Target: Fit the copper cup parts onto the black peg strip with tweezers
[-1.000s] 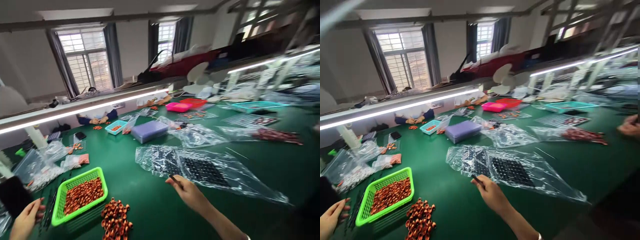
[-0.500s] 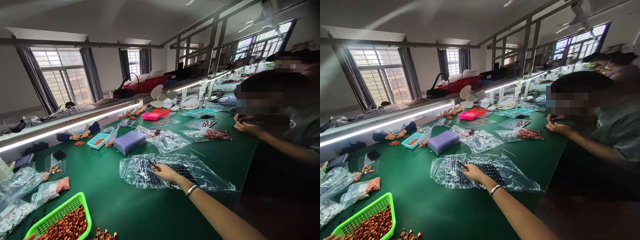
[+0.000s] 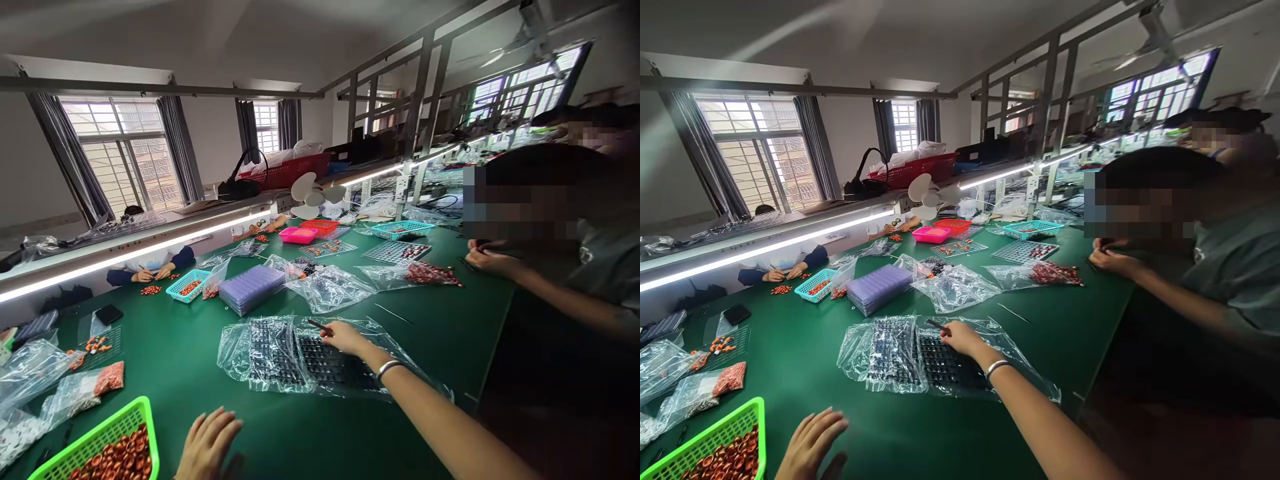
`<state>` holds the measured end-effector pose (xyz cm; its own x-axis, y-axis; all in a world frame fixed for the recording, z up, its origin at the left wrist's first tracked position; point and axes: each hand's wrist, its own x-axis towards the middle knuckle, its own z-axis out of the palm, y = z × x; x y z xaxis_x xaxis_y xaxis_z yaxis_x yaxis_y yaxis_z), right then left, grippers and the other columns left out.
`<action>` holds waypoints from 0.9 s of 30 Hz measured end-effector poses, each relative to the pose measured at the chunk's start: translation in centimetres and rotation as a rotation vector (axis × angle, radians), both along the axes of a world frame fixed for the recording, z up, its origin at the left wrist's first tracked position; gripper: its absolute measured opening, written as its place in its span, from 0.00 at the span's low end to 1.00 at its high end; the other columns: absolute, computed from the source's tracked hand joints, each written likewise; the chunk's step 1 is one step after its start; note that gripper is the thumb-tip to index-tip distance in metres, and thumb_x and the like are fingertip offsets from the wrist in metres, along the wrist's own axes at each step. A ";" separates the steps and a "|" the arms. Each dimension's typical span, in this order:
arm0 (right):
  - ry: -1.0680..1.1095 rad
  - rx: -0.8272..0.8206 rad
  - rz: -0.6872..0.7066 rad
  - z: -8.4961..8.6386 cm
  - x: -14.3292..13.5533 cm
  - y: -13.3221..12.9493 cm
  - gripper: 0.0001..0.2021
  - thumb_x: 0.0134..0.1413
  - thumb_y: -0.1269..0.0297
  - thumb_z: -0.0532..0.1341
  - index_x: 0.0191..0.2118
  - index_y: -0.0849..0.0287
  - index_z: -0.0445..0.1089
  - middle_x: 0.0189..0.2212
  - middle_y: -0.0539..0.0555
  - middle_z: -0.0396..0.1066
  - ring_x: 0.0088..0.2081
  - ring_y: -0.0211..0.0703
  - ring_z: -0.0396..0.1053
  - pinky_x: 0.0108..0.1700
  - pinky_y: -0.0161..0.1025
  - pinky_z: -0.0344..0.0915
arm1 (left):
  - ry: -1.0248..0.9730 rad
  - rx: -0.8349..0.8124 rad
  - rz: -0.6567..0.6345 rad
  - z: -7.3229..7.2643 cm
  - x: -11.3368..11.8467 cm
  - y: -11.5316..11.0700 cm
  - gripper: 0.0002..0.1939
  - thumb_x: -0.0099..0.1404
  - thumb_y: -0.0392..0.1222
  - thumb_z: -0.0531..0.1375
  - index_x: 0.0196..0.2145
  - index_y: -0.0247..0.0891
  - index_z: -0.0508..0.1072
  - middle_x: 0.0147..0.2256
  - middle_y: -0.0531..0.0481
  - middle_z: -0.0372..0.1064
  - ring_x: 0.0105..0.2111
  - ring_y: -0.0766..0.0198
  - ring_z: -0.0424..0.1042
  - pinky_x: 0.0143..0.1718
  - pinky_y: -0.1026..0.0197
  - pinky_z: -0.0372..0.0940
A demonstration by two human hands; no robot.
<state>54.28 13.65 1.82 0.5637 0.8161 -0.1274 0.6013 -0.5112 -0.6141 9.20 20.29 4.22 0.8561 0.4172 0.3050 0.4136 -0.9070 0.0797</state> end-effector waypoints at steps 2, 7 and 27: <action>-0.021 -0.012 0.009 -0.4 -0.1 0.3 0.14 0.70 0.61 0.66 0.56 0.59 0.72 0.54 0.57 0.74 0.49 0.51 0.76 0.50 0.52 0.76 | 0.180 -0.094 0.016 1.0 5.2 0.6 0.27 0.71 0.38 0.62 0.67 0.47 0.70 0.67 0.43 0.65 0.67 0.44 0.64 0.68 0.37 0.59; -0.036 -0.014 0.041 -0.5 0.7 0.6 0.14 0.70 0.61 0.66 0.56 0.59 0.72 0.54 0.57 0.74 0.49 0.51 0.76 0.50 0.52 0.76 | 0.305 -0.168 0.031 0.7 12.4 3.4 0.30 0.70 0.43 0.65 0.68 0.44 0.68 0.70 0.40 0.60 0.69 0.40 0.59 0.68 0.33 0.56; -0.090 -0.121 0.198 0.9 0.7 0.4 0.13 0.70 0.61 0.66 0.55 0.59 0.73 0.54 0.57 0.74 0.48 0.50 0.77 0.49 0.51 0.76 | 0.392 -0.238 0.098 0.6 12.1 3.9 0.32 0.70 0.45 0.64 0.69 0.46 0.66 0.72 0.43 0.56 0.71 0.40 0.56 0.69 0.33 0.52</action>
<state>54.97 14.01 2.72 0.4080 0.8936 -0.1872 0.7465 -0.4446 -0.4951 21.31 24.20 4.84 0.8408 0.5208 -0.1476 0.5366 -0.8377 0.1015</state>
